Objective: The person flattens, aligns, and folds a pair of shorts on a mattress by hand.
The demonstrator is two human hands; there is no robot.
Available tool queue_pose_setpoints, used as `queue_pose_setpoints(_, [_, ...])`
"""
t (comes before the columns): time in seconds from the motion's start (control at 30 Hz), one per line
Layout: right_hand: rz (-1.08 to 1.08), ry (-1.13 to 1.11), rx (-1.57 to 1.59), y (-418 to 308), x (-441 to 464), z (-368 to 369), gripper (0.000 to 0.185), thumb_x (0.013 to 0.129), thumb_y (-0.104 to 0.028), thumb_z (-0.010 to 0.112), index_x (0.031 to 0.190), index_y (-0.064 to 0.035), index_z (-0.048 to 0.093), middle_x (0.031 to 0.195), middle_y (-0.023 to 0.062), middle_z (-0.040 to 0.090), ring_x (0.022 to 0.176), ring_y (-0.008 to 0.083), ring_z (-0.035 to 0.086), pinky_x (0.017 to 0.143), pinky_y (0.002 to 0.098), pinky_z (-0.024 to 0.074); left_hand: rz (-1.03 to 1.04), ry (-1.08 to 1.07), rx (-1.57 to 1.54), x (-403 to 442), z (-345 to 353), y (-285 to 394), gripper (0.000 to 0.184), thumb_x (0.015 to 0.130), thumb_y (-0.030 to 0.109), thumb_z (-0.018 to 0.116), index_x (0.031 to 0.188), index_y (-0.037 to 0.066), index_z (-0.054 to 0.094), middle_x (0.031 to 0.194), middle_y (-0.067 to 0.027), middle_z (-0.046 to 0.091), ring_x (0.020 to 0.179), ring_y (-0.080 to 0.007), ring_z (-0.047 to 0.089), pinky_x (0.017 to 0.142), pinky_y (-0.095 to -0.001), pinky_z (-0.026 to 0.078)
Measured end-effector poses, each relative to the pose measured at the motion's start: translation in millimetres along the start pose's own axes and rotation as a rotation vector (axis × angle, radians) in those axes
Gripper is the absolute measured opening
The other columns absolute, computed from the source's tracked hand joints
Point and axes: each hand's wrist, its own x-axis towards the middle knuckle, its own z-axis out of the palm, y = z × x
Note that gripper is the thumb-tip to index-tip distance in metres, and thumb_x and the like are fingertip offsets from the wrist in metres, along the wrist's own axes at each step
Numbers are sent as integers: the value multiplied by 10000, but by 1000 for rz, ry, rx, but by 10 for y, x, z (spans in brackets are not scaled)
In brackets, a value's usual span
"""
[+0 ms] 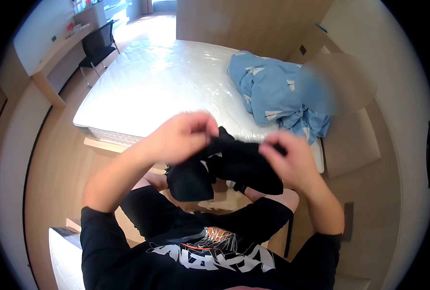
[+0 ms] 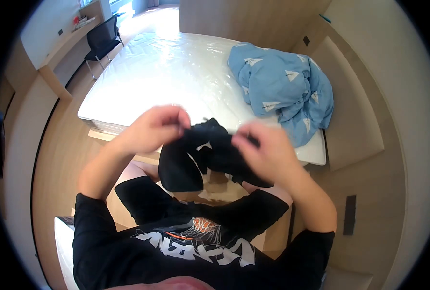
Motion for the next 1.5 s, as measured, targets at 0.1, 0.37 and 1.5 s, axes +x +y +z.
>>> queue_pose_setpoints(0.1, [-110,-453,175,-59,-651,140,146,857,-148,711,947,-54,647,789,139,640,723,323,646,647,371,525,88,-568,66,-486,218,-129,130,857,-2,636,984,26,633,879,-44,669,796,-143,643,692,-286,518])
queue_pose_setpoints(0.37, [-198,-856,750,536,-1588,871,67,802,-108,705,858,-81,682,987,61,640,947,276,601,759,344,421,-374,20,181,-219,698,-3200,497,873,313,712,1220,-5,554,1174,-203,620,1133,-294,595,911,-385,479])
queue_pose_setpoints(1.5, [-258,243,434,1158,267,1283,390,730,-59,784,1055,-53,569,1075,135,590,954,294,552,833,354,454,75,-116,-495,575,106,-520,402,815,-54,613,1203,15,529,1178,-51,581,1068,-125,564,940,-278,455])
